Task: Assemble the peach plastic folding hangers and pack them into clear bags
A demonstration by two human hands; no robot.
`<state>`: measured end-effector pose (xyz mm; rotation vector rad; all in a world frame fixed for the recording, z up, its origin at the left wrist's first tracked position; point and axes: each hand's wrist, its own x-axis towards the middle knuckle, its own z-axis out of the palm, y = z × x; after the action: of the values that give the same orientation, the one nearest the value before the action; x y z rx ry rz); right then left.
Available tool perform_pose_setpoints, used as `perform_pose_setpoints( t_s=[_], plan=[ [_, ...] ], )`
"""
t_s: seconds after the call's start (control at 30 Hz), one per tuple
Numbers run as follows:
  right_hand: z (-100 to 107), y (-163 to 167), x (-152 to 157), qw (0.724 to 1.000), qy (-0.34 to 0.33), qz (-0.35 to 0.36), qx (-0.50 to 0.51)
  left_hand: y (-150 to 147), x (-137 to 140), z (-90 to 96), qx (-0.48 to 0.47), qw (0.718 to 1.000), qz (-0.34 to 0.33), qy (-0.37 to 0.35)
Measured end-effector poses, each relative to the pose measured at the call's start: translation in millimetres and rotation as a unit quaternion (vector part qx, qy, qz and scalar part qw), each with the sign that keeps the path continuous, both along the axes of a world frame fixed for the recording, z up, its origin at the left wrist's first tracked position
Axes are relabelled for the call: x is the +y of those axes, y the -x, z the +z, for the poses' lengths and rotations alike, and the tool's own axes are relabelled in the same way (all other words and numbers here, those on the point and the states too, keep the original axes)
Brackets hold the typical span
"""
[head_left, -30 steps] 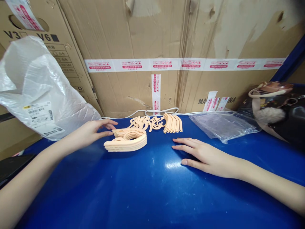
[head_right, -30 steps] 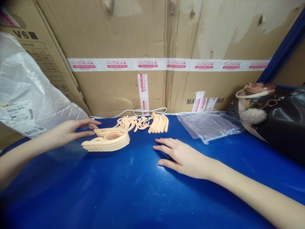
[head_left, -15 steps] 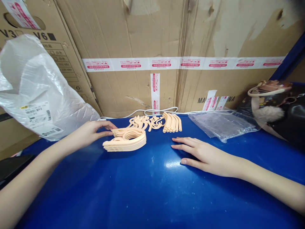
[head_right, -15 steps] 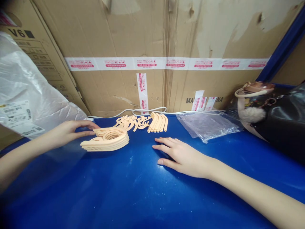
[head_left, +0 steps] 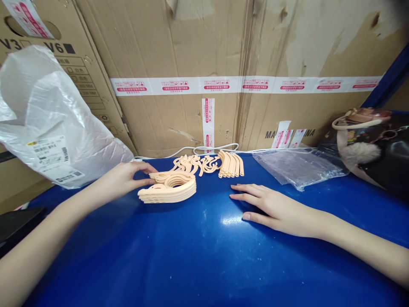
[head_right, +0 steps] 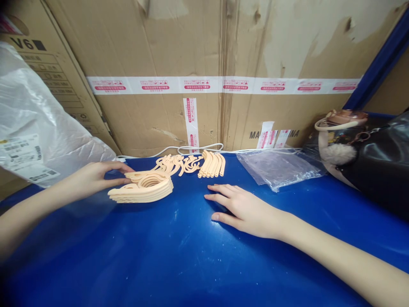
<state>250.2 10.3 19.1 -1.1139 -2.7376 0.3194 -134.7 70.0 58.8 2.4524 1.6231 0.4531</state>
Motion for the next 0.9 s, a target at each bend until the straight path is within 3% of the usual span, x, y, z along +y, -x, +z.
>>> perform_pose_setpoints(
  t_s=[0.53, 0.77, 0.9],
  plan=[
    [1, 0, -1, 1.000, 0.002, 0.000, 0.002, 6, -1, 1.9, -0.009, 1.000, 0.006, -0.027],
    [1, 0, -1, 1.000, 0.003, 0.001, 0.007, -7, -16, 13.1, -0.022, 0.990, 0.022, -0.137],
    [1, 0, 0, 1.000, -0.001, 0.002, 0.015, -43, -38, 7.2, -0.005, 0.970, -0.060, -0.237]
  ],
)
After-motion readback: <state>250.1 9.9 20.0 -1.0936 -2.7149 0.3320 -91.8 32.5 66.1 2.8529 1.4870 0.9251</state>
